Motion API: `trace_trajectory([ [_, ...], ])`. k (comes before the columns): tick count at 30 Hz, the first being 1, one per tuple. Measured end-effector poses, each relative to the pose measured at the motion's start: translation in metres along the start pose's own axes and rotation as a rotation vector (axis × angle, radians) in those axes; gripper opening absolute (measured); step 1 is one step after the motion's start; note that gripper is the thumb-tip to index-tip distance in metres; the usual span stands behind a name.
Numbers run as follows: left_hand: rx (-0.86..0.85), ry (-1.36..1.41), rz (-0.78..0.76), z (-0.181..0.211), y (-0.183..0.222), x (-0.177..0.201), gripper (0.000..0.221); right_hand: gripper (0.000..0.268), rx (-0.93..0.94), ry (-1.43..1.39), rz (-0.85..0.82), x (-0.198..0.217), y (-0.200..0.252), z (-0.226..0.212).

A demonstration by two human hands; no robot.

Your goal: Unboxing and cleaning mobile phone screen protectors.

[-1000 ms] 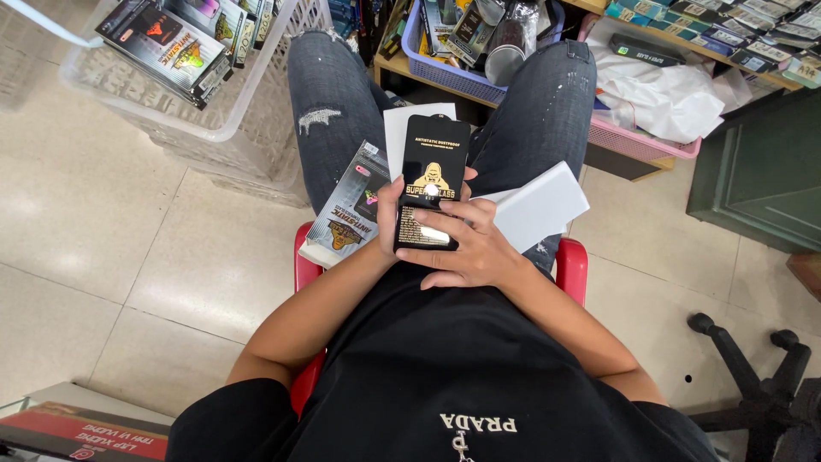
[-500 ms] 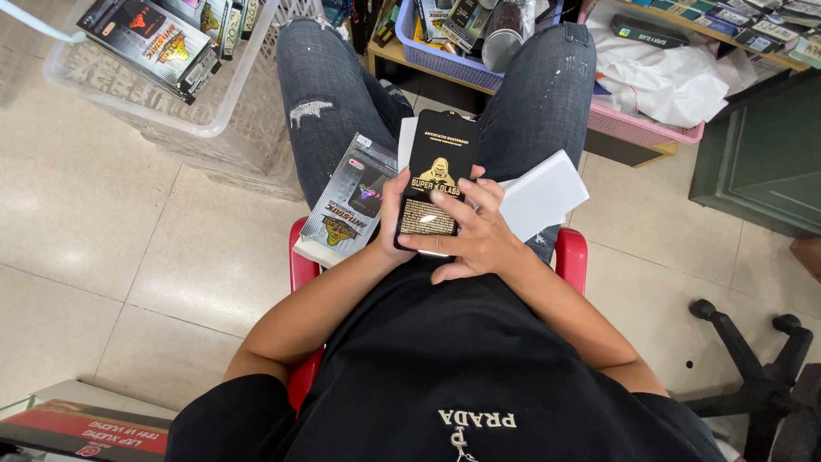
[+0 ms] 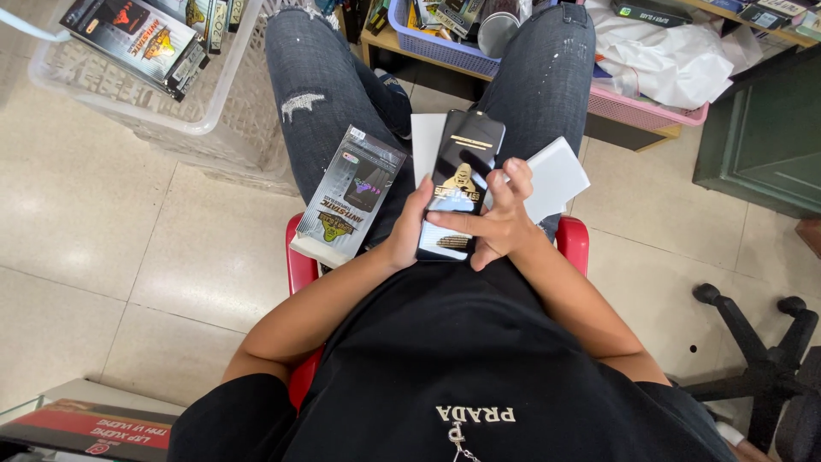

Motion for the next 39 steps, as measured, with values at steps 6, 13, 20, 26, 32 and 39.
trace_trajectory([
  [6, 0.081, -0.102, 0.013, 0.000, 0.001, -0.010, 0.063, 0.086, -0.054, 0.018, -0.001, 0.005, 0.018, 0.011],
  [13, 0.131, -0.348, -0.070, 0.009, 0.008, -0.033, 0.069, 0.092, -0.232, 0.136, -0.015, 0.025, 0.037, 0.031],
  [20, 0.175, -0.375, -0.090, 0.011, 0.009, -0.038, 0.070, 0.087, -0.426, 0.211, 0.043, 0.036, 0.025, 0.036],
  [26, 0.103, -0.298, -0.103, 0.009, 0.004, -0.026, 0.075, 0.088, -0.677, 0.218, 0.104, 0.042, 0.007, 0.028],
  [32, -0.021, 0.124, -0.048, 0.039, 0.006, -0.038, 0.081, 0.083, -0.091, 0.058, -0.050, 0.014, -0.005, -0.012],
  [39, -0.287, 0.006, -0.108, 0.049, 0.010, -0.035, 0.080, 0.075, -0.056, -0.172, -0.211, 0.009, -0.034, -0.018],
])
Point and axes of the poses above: each hand's wrist, its own y-axis away from the middle knuckle, its own x-axis out of the back of the hand, z = x × y, the point moved 2 cm from there along -y, towards the middle knuckle, and after that the axes turned 15 degrees about x, right-handed, at the moved point
